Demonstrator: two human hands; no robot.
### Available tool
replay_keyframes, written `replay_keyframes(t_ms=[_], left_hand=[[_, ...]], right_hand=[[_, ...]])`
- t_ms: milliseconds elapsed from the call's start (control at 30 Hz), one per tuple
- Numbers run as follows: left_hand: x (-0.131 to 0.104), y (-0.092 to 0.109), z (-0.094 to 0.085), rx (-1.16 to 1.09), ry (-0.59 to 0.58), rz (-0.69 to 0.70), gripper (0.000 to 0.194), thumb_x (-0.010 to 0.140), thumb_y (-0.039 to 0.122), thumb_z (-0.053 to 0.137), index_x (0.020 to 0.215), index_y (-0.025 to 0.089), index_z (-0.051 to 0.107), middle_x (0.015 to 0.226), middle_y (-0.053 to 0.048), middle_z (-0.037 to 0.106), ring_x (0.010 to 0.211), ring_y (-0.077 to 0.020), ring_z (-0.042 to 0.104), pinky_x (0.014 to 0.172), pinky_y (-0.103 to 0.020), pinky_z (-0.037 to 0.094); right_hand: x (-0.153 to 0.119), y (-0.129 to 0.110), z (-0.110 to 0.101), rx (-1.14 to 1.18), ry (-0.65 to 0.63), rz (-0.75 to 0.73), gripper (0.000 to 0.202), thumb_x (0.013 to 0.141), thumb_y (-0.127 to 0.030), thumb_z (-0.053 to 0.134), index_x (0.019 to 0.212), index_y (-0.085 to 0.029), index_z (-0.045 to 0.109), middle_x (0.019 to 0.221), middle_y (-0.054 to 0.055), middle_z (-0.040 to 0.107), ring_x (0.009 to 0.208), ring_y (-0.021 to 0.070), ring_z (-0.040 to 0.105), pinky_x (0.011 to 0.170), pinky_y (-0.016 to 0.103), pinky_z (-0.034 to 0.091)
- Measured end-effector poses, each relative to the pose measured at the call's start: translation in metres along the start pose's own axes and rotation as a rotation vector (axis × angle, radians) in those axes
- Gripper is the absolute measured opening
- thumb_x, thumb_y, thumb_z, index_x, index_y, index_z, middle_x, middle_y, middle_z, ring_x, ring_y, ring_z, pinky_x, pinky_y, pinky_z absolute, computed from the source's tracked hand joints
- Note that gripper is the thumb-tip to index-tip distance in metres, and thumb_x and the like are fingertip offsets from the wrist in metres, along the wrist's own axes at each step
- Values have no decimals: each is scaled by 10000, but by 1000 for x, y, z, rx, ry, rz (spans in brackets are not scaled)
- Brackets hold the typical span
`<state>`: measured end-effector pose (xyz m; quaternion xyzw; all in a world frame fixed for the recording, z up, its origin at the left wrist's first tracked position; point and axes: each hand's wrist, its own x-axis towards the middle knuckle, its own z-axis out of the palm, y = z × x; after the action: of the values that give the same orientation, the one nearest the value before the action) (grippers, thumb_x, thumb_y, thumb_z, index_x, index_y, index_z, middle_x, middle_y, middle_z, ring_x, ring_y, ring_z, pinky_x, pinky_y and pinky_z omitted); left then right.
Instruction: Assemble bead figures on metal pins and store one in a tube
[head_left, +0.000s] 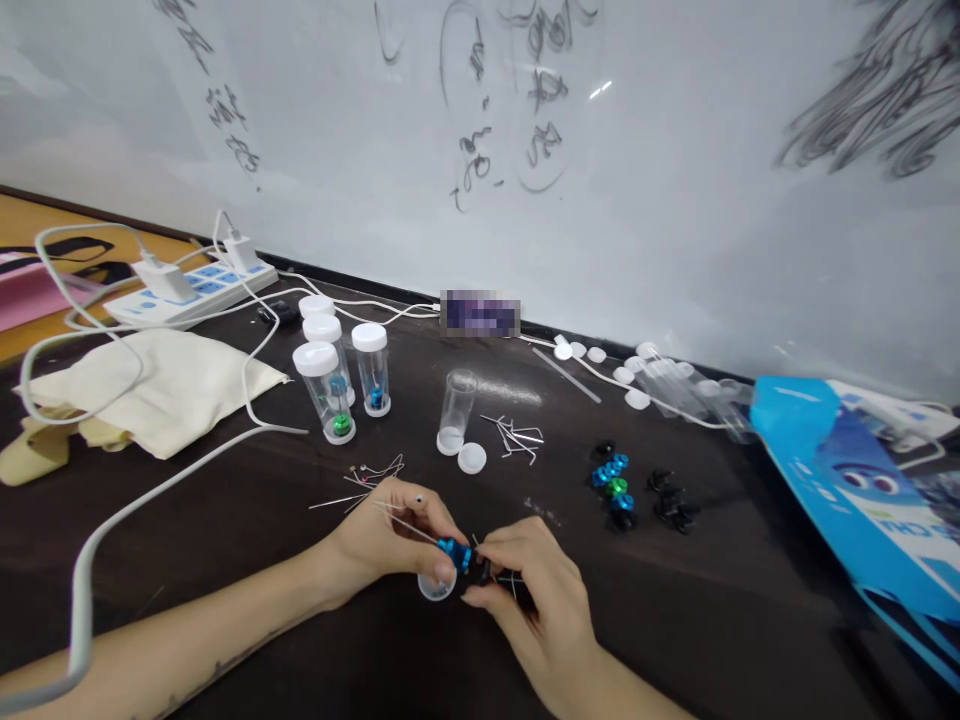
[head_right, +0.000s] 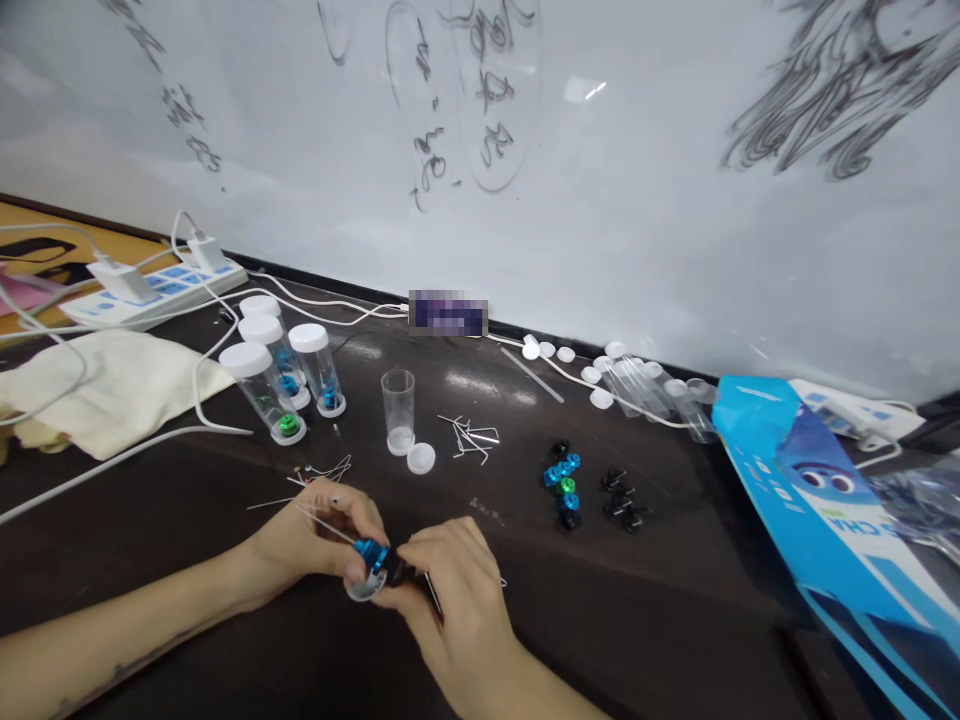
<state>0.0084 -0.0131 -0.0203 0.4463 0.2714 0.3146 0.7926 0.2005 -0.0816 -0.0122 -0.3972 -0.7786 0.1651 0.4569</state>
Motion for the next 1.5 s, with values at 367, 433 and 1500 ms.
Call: replay_keyframes(t_ms=[367,433,1500], left_hand=[[-1,1,0,20,15,1,226,528,114,897,695,121,745,694,-39,730,618,-135,660,568,-205,514],[-1,0,0,14,12,-13,237,511,107,902,691,122,747,690,-36,728,605,-131,654,550,-199,503],[0,1,-1,8,8,-6,197,578,119,878,731,129,754,686,-34,734,596,-118,661,566,-188,521]], right_hand=[[0,1,0,-9,10,4,66,921,-201,609,984,-210,590,798,28,652,717,183,606,666,335,464],[0,0,0,-8,-22,29,60,932,-258,593,913,-201,587,727,14,621,671,181,588,652,340,450],[-2,2,2,7,20,20,157,903,-102,608,1016,-204,568,879,34,649,755,163,599,682,303,456]])
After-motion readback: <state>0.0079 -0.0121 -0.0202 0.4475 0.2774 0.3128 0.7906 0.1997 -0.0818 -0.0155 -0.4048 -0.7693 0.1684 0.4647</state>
